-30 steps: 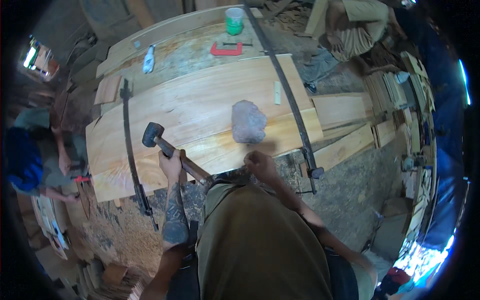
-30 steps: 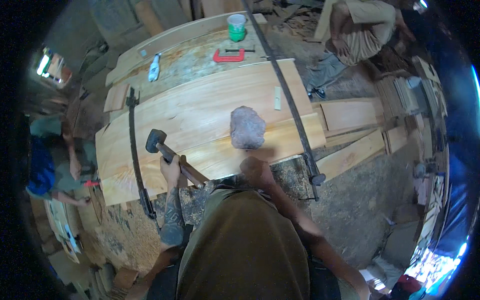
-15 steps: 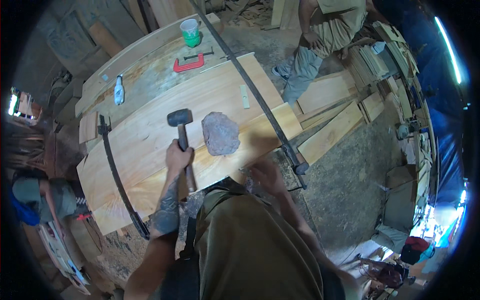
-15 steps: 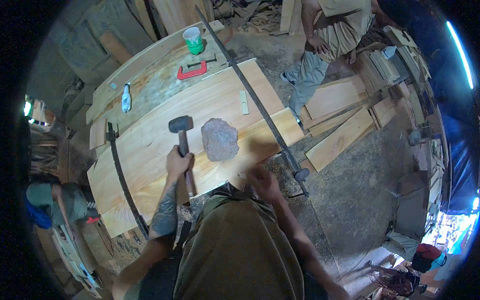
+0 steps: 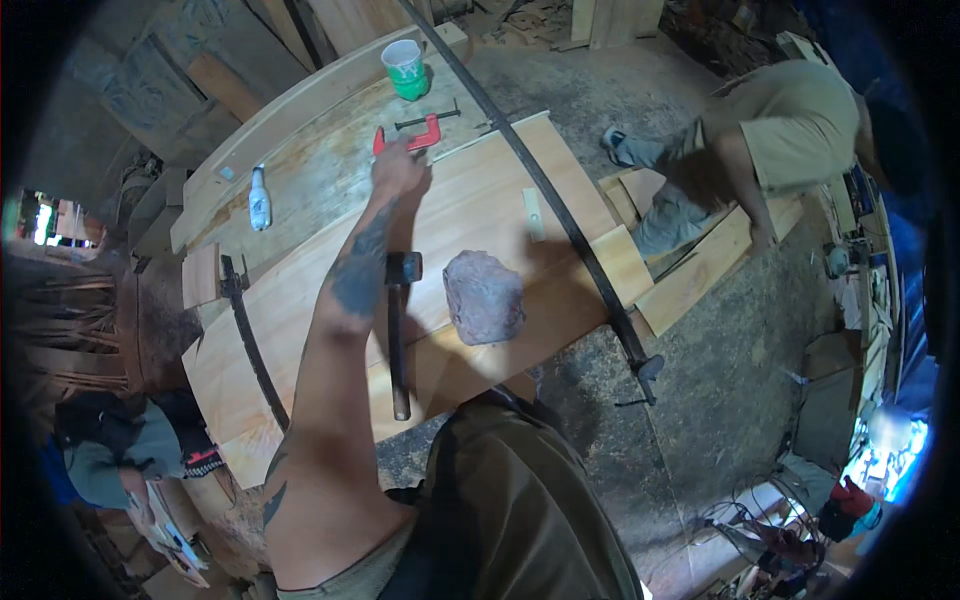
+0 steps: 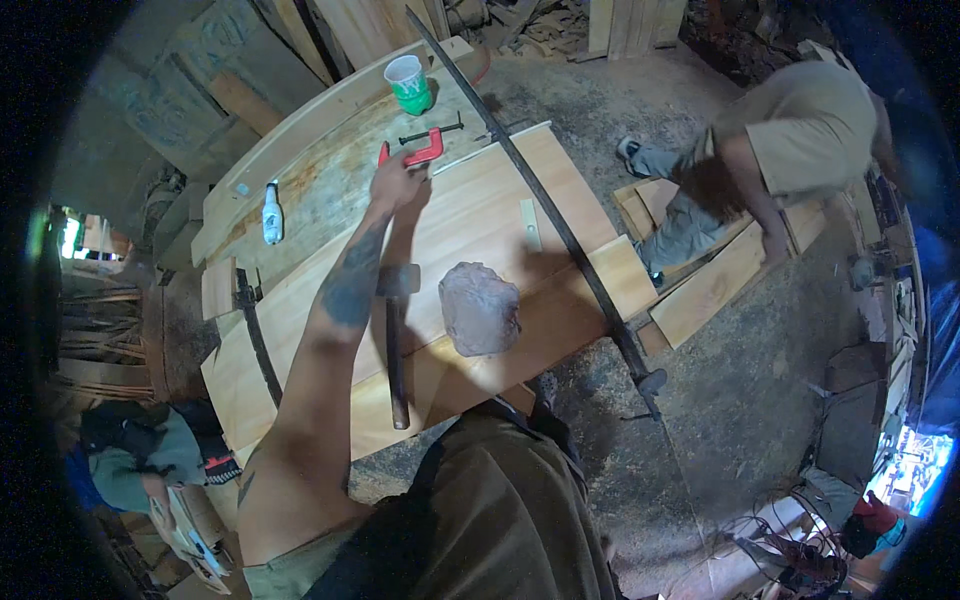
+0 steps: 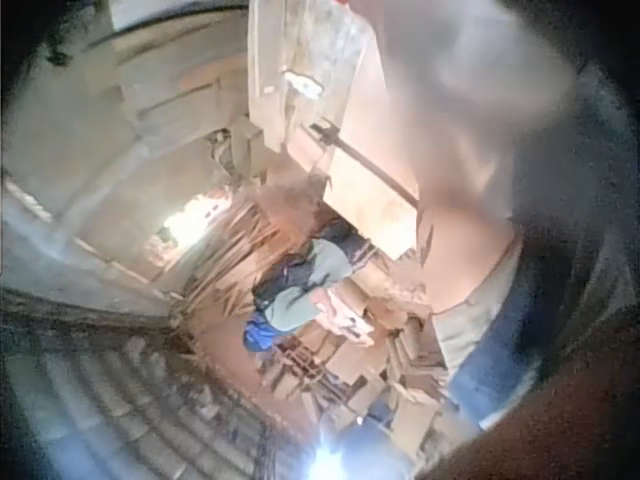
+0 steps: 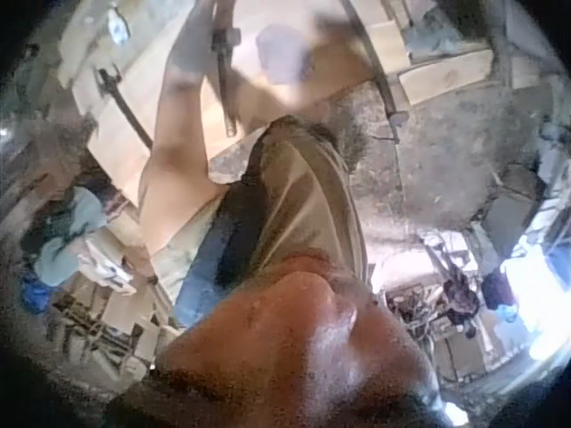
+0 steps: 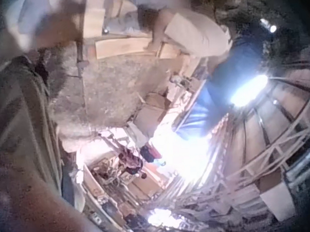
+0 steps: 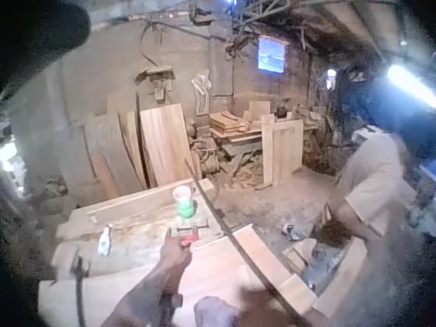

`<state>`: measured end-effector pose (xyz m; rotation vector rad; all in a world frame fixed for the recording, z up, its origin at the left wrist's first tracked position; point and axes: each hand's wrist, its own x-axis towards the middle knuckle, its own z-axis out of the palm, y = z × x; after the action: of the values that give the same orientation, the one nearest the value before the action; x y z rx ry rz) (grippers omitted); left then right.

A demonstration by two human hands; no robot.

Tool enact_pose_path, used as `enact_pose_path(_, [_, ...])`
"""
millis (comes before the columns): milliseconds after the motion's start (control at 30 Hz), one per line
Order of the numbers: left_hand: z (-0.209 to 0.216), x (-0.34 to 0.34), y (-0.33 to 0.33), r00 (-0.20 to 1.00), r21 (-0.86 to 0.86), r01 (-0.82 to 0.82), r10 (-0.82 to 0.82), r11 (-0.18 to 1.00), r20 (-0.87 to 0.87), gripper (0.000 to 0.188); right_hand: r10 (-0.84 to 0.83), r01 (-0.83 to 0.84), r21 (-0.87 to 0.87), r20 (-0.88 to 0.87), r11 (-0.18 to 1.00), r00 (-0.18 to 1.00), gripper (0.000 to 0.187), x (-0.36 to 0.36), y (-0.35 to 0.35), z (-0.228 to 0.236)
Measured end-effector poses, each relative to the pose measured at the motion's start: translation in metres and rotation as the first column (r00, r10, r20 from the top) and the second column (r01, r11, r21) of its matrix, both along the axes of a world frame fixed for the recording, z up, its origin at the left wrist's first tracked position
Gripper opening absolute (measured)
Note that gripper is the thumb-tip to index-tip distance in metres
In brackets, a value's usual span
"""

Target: Clamp and secure wooden boards together as part of furniture manufacturing.

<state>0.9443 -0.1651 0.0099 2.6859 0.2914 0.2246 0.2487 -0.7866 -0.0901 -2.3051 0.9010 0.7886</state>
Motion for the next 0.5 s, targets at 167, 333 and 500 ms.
enact_pose_path(167, [-0.023,0.083,-0.029,0.997,0.16,-0.007,-0.006,0.987,0.08,0.044,-0.153,0.152,-0.037,-0.008,0.988,0.988,0.021,-0.042,0.025,0.03])
enact_pose_path(333, [-0.067,0.133,0.041,0.97,0.046,0.09,-0.077,0.995,-0.232,0.057,-0.213,0.213,0.022,-0.015,0.977,0.977,0.021,-0.045,0.052,0.044])
enact_pose_path(500, [-0.078,0.119,-0.005,0.995,0.122,0.04,-0.029,0.992,-0.091,0.068,-0.288,0.289,0.038,-0.036,0.957,0.957,0.02,-0.058,0.071,0.066])
